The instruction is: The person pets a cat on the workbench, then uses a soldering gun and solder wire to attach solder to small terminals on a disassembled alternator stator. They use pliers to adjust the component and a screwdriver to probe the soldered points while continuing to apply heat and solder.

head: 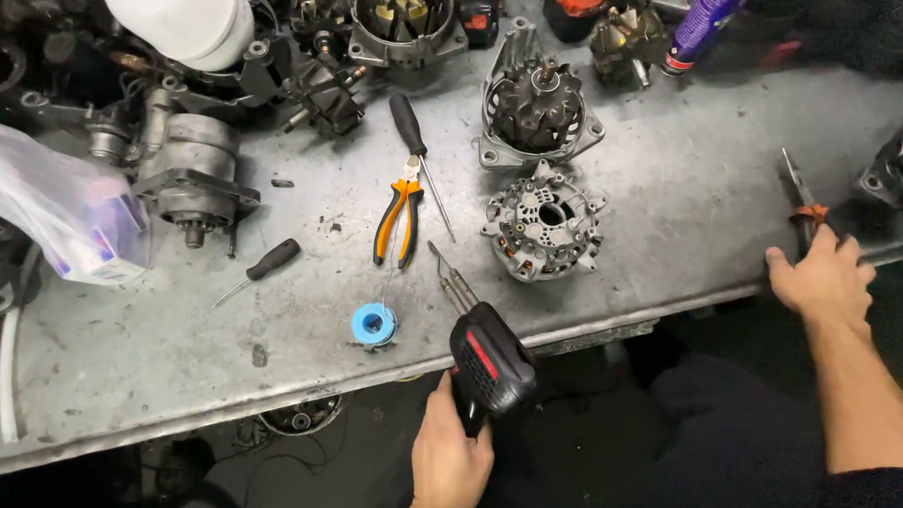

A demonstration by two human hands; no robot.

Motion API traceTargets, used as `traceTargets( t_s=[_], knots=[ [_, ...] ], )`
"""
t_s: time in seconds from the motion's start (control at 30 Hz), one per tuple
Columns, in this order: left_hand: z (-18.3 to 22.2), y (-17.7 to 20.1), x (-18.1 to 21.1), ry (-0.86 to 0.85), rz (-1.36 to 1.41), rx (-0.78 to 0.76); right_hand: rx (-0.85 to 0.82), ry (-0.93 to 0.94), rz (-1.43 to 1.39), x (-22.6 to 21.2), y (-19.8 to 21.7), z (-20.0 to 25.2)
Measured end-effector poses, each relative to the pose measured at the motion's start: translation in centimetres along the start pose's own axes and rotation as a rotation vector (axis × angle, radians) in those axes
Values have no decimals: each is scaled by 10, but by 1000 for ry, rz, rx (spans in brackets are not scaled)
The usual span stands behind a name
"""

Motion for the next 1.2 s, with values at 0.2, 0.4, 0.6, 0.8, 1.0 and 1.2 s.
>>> traceTargets(
  t_s=[0.2, 0.4, 0.6, 0.8, 1.0, 1.2],
  knots=[
    [-11, -11, -7, -43, -180, -79, 219, 32, 108, 17, -20, -26],
    [-25, -7, -5, -55, -253, -57, 79, -116, -54, 9, -10, -18],
    [-37, 0, -21, 1, -403, -50, -198, -255, -726, -9, 33, 17],
    [-41, 14, -8, -51, -440, -21, -755, 163, -1805, -31, 50, 99],
    [-72, 75, 55, -294, -209, 87, -797, -95, -1473, -69, 67, 216],
    [-128, 123, 22, -269, -310, 263, -727, -208, -1382, -82, 89, 246]
  ],
)
Point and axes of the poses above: each hand's wrist, its own z-axis away from the middle knuckle, its own y-axis out of the back of the hand, x = y × z, the point moved 2 cm from there along -z, towards the middle knuckle, and after that the axes turned 3 degrees about y, right-handed, at the moved point
